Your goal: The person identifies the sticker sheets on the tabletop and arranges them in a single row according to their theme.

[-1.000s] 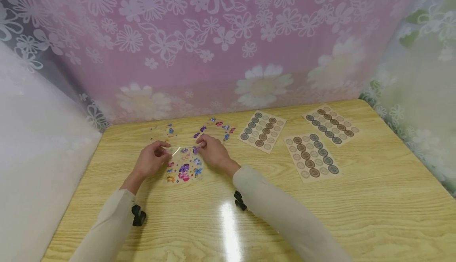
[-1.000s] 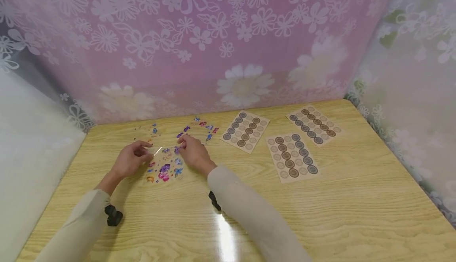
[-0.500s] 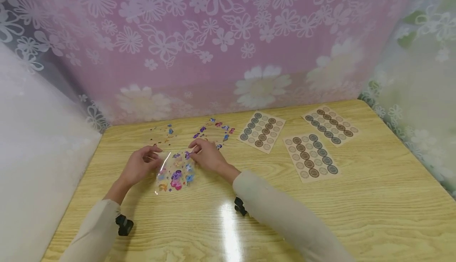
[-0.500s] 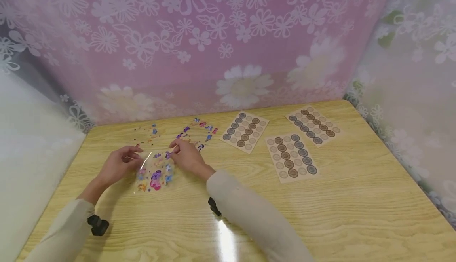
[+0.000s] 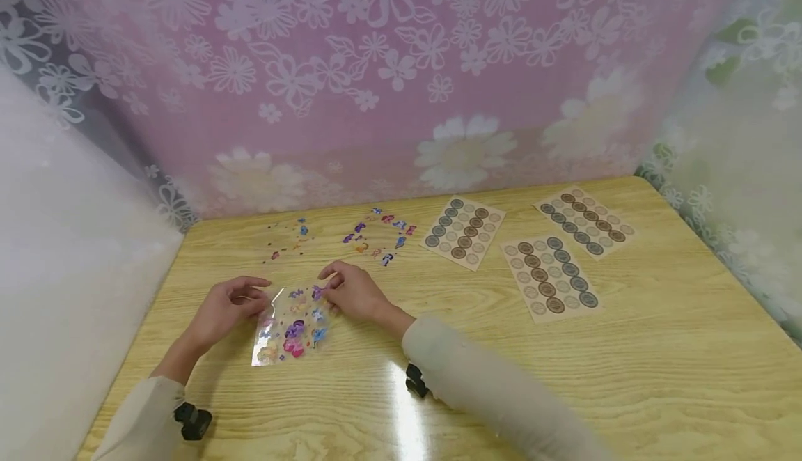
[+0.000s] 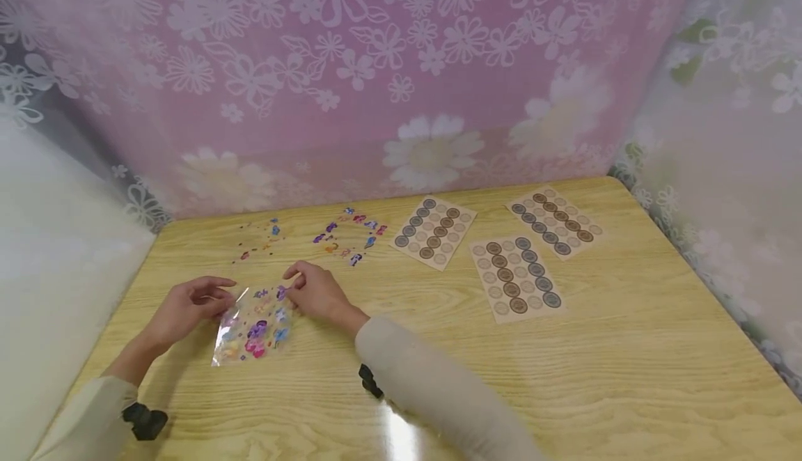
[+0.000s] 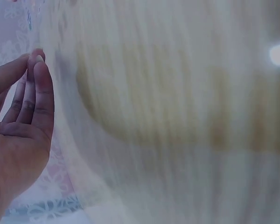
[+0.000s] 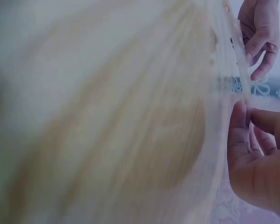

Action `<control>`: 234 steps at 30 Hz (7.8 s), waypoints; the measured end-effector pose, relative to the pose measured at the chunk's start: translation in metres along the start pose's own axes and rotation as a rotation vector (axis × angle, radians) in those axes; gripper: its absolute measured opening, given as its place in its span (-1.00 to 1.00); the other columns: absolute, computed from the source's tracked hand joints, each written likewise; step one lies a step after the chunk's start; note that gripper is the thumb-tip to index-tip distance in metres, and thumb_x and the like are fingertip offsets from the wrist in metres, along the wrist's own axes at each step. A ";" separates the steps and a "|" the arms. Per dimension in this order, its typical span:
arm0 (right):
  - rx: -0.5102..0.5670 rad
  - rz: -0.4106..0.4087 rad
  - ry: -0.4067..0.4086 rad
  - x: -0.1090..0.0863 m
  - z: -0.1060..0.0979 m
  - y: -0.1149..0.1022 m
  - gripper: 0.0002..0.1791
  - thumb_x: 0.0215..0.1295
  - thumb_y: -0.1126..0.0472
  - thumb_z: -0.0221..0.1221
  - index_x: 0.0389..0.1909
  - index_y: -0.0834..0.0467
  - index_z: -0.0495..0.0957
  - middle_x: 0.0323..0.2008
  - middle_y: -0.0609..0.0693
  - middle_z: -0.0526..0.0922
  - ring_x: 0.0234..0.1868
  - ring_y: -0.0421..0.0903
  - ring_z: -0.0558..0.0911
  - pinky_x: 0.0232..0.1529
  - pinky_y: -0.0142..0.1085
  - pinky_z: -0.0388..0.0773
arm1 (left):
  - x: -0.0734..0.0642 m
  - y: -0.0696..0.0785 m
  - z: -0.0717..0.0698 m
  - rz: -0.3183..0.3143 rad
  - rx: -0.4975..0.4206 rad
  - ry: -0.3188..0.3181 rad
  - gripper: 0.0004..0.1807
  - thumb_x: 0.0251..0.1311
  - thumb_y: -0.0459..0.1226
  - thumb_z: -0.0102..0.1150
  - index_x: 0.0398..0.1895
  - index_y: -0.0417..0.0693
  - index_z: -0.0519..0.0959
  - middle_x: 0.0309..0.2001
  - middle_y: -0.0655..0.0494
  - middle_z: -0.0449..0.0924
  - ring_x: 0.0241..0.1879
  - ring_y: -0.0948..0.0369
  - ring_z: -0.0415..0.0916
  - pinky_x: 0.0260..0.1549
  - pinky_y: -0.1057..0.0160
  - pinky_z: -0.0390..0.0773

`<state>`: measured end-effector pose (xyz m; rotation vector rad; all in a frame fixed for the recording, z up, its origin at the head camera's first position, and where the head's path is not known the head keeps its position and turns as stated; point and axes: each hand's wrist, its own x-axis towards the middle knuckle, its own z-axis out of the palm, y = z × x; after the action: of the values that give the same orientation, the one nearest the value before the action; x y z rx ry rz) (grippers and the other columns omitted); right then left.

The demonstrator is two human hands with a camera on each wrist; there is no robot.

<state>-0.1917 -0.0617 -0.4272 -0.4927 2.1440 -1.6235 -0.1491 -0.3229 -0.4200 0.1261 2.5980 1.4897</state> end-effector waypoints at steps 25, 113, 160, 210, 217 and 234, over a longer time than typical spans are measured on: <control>-0.212 -0.045 -0.064 -0.002 0.052 -0.006 -0.77 0.23 0.26 0.27 -0.09 0.18 0.62 -0.37 -0.19 0.57 -0.34 -0.33 0.51 -0.24 -0.46 0.45 | -0.036 -0.025 -0.028 -0.076 0.059 -0.003 -0.65 0.24 -0.38 0.20 0.07 -0.39 0.53 -0.11 -0.23 0.62 -0.26 0.23 0.63 -0.32 0.26 0.61; -0.718 -0.079 -0.167 -0.007 0.039 -0.034 -0.49 0.43 -0.12 -0.01 0.28 0.02 0.39 0.15 -0.03 0.38 -0.09 -0.24 0.50 -0.09 -0.37 0.47 | -0.046 0.010 -0.027 0.059 0.723 0.098 -0.53 0.28 -0.23 0.15 0.20 -0.28 0.42 -0.01 -0.24 0.42 -0.15 -0.13 0.52 -0.38 -0.07 0.55; -1.078 0.001 -0.014 0.014 -0.146 0.015 -0.38 0.50 -0.16 -0.21 0.50 -0.07 0.03 0.46 0.12 0.00 0.43 0.14 0.02 0.34 0.04 0.03 | 0.046 0.064 0.069 0.216 0.816 0.056 -0.28 0.36 0.14 -0.10 0.45 -0.04 0.19 0.40 -0.26 0.05 0.35 -0.22 0.00 0.16 -0.32 0.10; -0.698 -0.029 0.119 0.079 -0.145 0.027 -0.42 0.42 -0.01 0.07 0.40 0.04 0.25 0.33 0.04 0.32 0.33 0.07 0.25 0.36 -0.06 -0.02 | 0.123 0.073 0.115 -0.218 0.155 0.221 -0.22 0.09 -0.05 0.37 0.30 -0.24 0.34 0.10 -0.22 0.44 0.04 -0.08 0.43 -0.04 -0.03 0.45; -0.785 -0.036 0.127 0.090 -0.138 0.031 -0.42 0.39 -0.05 0.09 0.39 -0.02 0.28 0.36 0.02 0.26 0.40 0.02 0.13 0.39 -0.06 -0.17 | 0.125 0.070 0.119 -0.213 0.191 0.275 -0.27 0.07 -0.05 0.38 0.24 -0.27 0.40 0.11 -0.18 0.43 0.04 -0.05 0.43 -0.03 0.00 0.46; -0.860 0.128 0.064 0.100 -0.133 0.023 -0.34 0.34 -0.21 0.06 0.43 -0.22 0.19 0.35 0.09 0.10 0.32 0.14 0.10 0.23 0.11 0.08 | 0.130 0.070 0.122 -0.270 0.215 0.299 -0.45 0.08 -0.09 0.39 0.06 -0.20 0.50 0.00 -0.15 0.39 -0.03 -0.04 0.41 -0.08 0.02 0.45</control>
<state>-0.3461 0.0027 -0.4274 -0.5216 2.7892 -0.5847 -0.2570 -0.1650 -0.4308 -0.4406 2.8549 1.2135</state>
